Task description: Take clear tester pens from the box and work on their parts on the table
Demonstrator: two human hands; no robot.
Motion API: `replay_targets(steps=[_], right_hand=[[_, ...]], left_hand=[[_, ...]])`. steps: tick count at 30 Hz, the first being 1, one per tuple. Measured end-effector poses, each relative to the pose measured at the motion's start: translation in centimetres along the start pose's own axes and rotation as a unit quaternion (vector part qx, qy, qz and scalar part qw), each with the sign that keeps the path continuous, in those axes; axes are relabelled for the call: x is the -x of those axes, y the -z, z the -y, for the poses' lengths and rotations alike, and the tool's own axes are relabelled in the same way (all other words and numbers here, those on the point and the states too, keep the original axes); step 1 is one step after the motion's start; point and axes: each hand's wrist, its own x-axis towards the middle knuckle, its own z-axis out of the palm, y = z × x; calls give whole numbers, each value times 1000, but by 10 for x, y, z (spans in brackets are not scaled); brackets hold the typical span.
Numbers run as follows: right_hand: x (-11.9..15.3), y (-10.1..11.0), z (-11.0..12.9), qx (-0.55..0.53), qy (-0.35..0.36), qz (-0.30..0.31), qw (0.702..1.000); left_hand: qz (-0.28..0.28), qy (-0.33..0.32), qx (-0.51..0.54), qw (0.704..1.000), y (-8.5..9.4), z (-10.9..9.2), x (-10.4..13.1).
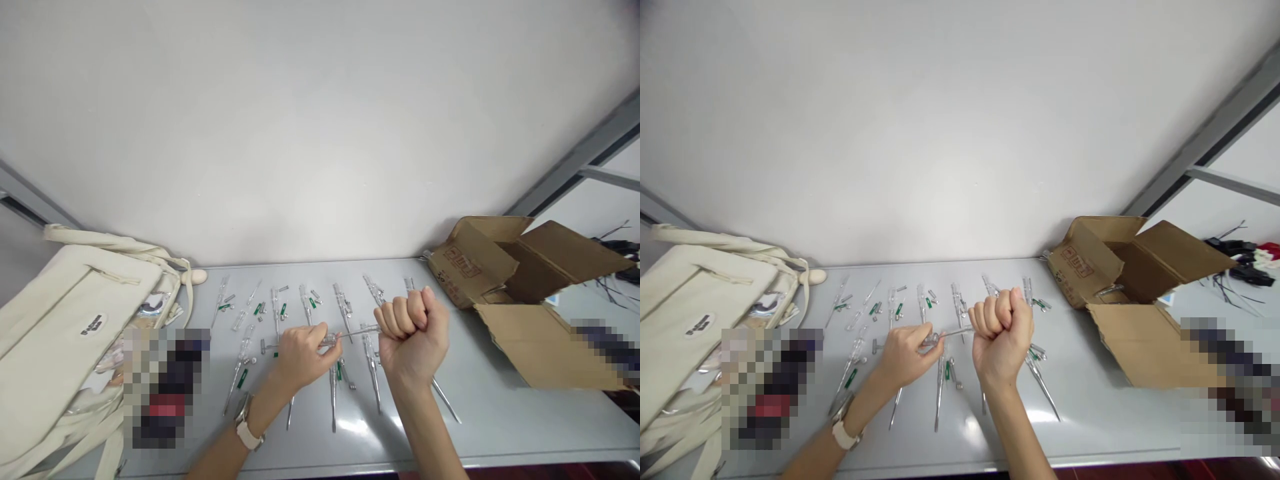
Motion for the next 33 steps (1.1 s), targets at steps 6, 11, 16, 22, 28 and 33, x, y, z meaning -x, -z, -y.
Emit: replay_targets(steps=[6,11,16,22,28,33], right_hand=[[-3,-1,0,-8,-5,20,1000],[-9,1,-2,-14,-28,67,997],[-11,-1,-4,-21,-23,55,998],[-7,-6,-5,-13,6,18,1000],[-7,-2,-2,-18,-18,91,996],[-10,0,-1,-36,-36,137,989]], left_hand=[[49,49,48,996,1,1,0],[126,86,99,983,5,4,-3],[108,82,74,988,1,7,-2],[66,68,30,995,-6,8,-1],[193,138,151,960,9,5,-9],[292,183,233,909,20,8,-15]])
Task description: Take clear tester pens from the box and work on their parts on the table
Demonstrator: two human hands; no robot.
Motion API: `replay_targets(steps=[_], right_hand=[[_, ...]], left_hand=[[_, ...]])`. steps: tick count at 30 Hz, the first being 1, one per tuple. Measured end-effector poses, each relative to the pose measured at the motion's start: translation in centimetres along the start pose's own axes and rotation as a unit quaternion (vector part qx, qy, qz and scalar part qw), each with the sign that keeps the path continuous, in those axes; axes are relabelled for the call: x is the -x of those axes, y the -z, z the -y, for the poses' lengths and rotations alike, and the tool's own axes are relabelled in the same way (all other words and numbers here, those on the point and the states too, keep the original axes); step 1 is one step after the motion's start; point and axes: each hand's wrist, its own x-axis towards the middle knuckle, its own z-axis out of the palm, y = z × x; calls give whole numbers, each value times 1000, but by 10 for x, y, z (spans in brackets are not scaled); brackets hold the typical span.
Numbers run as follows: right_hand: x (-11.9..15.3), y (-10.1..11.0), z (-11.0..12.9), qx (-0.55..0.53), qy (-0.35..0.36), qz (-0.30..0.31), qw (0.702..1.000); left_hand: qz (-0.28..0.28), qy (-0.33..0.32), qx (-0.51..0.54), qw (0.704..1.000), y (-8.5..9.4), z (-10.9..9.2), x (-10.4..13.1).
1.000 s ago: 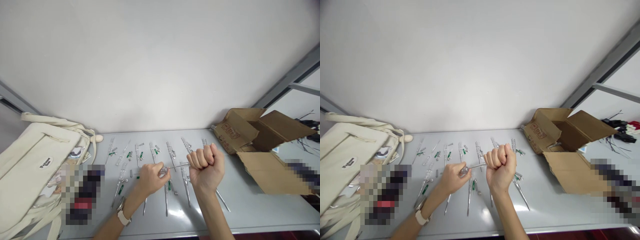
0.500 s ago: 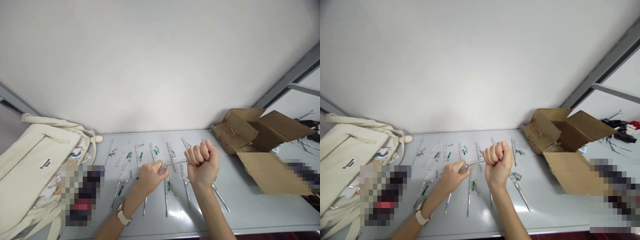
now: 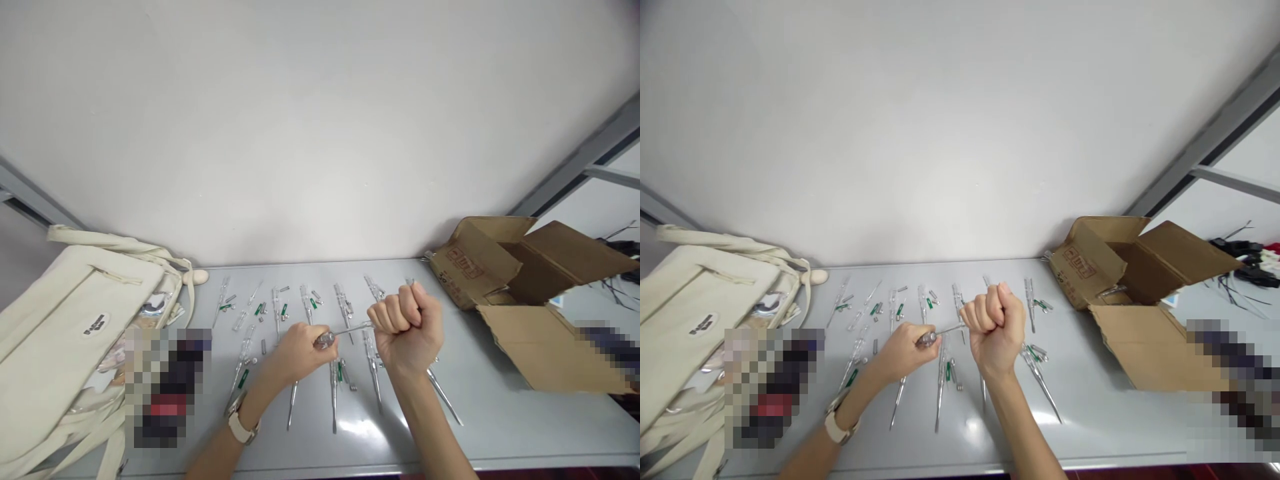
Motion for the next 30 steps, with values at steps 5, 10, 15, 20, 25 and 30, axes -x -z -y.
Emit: replay_targets(steps=[5,10,15,20,25,30], right_hand=[[-5,3,-2,-12,-26,33,999],[-3,3,-1,-27,-9,22,999],[-2,2,6,-41,12,35,998],[-1,3,9,-31,1,50,998],[3,6,6,-36,-7,45,998],[3,8,3,-45,-8,37,998]], left_hand=[[48,0,37,998,5,5,-1],[21,4,32,999,5,5,-1],[59,6,46,997,5,4,0],[60,3,53,997,6,4,0],[63,1,58,996,7,2,0],[79,5,75,994,8,1,1]])
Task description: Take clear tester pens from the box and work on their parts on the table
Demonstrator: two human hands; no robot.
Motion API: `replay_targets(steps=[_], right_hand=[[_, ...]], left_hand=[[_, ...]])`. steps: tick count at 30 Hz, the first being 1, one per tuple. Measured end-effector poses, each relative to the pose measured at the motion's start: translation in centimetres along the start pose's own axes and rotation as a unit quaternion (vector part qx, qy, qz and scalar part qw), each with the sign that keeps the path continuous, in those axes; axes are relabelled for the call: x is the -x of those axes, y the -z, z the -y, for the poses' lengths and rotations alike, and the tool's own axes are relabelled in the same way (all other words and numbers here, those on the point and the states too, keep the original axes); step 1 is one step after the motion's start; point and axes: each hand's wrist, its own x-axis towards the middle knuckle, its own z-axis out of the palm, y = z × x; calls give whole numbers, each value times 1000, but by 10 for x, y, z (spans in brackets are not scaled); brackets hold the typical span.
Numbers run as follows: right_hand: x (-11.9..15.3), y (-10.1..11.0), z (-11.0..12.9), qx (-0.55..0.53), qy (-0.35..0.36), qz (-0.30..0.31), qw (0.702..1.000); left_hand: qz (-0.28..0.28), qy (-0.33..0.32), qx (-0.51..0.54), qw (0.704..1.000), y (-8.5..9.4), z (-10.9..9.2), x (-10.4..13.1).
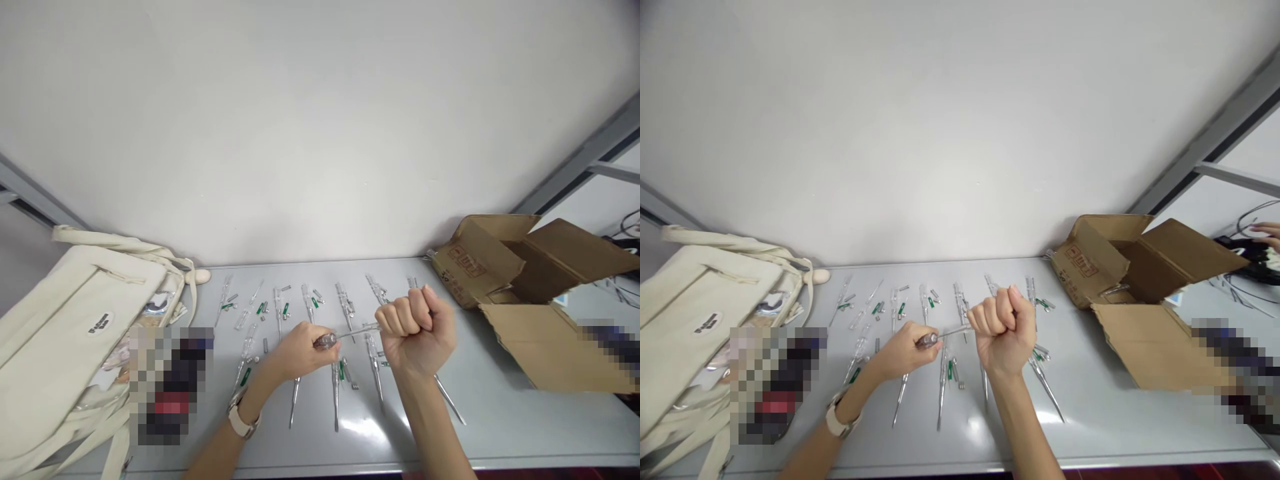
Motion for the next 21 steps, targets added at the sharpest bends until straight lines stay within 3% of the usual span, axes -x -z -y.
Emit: replay_targets(steps=[6,13,16,21], right_hand=[[1,-1,-1,5,0,30,1000],[7,-10,-8,44,42,-38,997],[7,-10,-7,47,24,-28,998],[6,-5,-3,55,-18,46,997]], left_hand=[[6,-3,-7,1000,-1,1,0],[-29,13,-48,998,-1,2,-2],[0,6,-32,999,1,1,-1],[73,15,-5,997,7,2,2]])
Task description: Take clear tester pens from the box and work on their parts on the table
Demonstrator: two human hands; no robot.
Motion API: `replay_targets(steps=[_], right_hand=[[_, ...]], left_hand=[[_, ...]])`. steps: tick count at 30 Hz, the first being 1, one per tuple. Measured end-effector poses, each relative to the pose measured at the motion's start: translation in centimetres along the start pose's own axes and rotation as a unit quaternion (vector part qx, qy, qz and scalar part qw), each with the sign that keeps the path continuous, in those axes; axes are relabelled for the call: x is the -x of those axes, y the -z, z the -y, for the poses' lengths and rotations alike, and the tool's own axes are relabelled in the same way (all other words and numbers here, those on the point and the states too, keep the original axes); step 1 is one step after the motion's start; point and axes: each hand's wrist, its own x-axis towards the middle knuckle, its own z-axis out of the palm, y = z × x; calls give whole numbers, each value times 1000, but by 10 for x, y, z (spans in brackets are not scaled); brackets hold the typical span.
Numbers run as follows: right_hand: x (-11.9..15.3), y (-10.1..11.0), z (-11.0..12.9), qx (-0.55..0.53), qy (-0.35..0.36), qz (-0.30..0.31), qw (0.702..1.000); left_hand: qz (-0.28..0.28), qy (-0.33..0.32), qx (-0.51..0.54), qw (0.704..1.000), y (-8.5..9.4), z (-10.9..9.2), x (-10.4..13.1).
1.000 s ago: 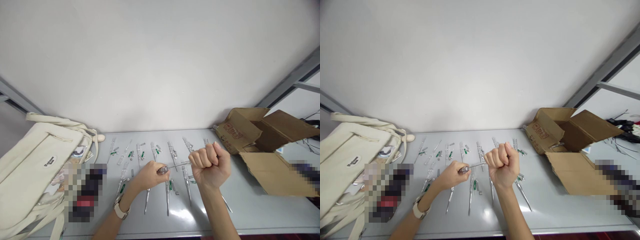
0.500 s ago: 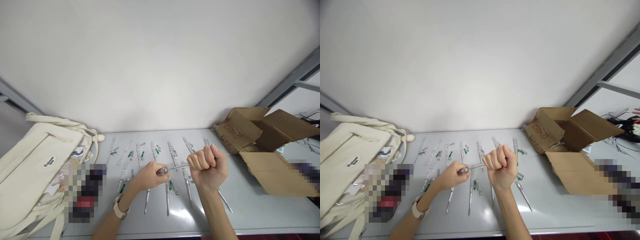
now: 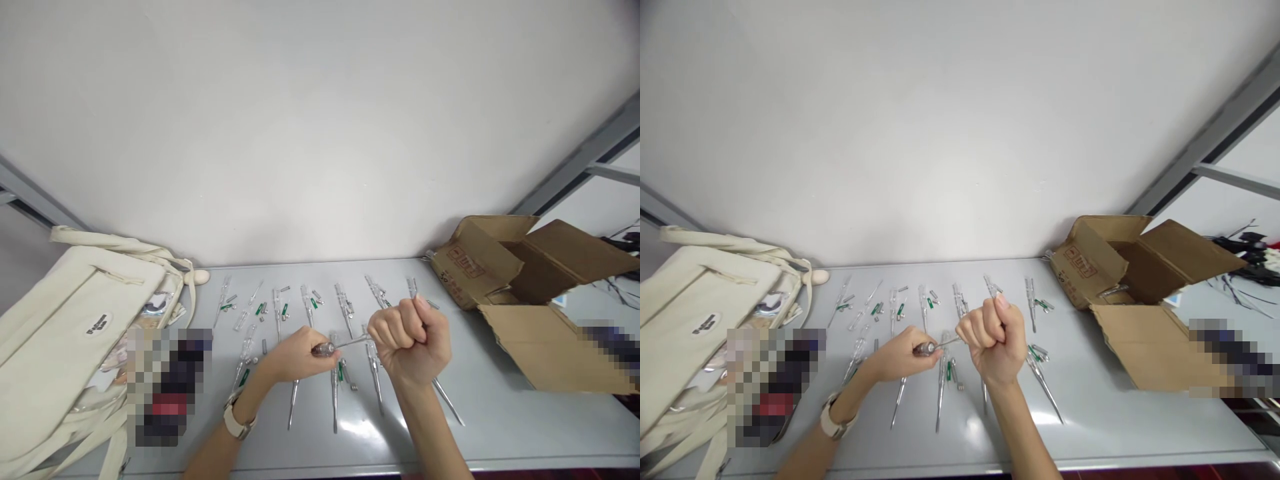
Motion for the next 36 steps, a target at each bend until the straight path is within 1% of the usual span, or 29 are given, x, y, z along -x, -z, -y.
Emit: replay_targets(steps=[3,5,7,9,10,11,13,15,16,18,20,23,27,29,31,34,36], right_hand=[[-4,3,-1,-2,-17,59,998],[-9,5,-1,8,-34,83,996],[-16,9,1,51,-40,82,994],[-23,14,4,148,-36,72,986],[-26,17,7,216,-31,62,974],[-29,20,10,291,-29,49,955],[-31,26,17,429,-51,32,901],[-31,30,24,512,-98,41,852],[-31,32,27,533,-124,55,835],[-30,32,32,550,-155,78,817],[-30,33,36,558,-161,95,809],[-28,36,39,551,-155,131,810],[-28,46,42,536,-154,172,812],[-29,50,45,539,-155,190,806],[-29,52,49,550,-157,206,794],[-27,53,50,570,-155,217,777],[-26,54,47,579,-148,201,776]], left_hand=[[43,-4,17,999,3,0,1],[57,-12,23,998,4,0,1],[33,-16,7,999,5,-1,1],[-22,-12,-29,999,8,-1,1],[-52,-7,-49,997,10,0,1],[-80,-1,-67,995,12,1,1],[-132,16,-104,986,16,2,1],[-174,34,-147,973,18,4,0],[-191,43,-168,966,18,5,0],[-212,58,-200,955,18,6,-1],[-222,68,-217,948,17,7,-2],[-219,77,-222,947,17,10,-3],[-202,73,-220,952,17,13,-3],[-196,67,-219,953,17,14,-4],[-197,63,-217,954,17,13,-3],[-184,48,-204,960,18,10,-2],[-171,37,-190,966,19,8,-1]])
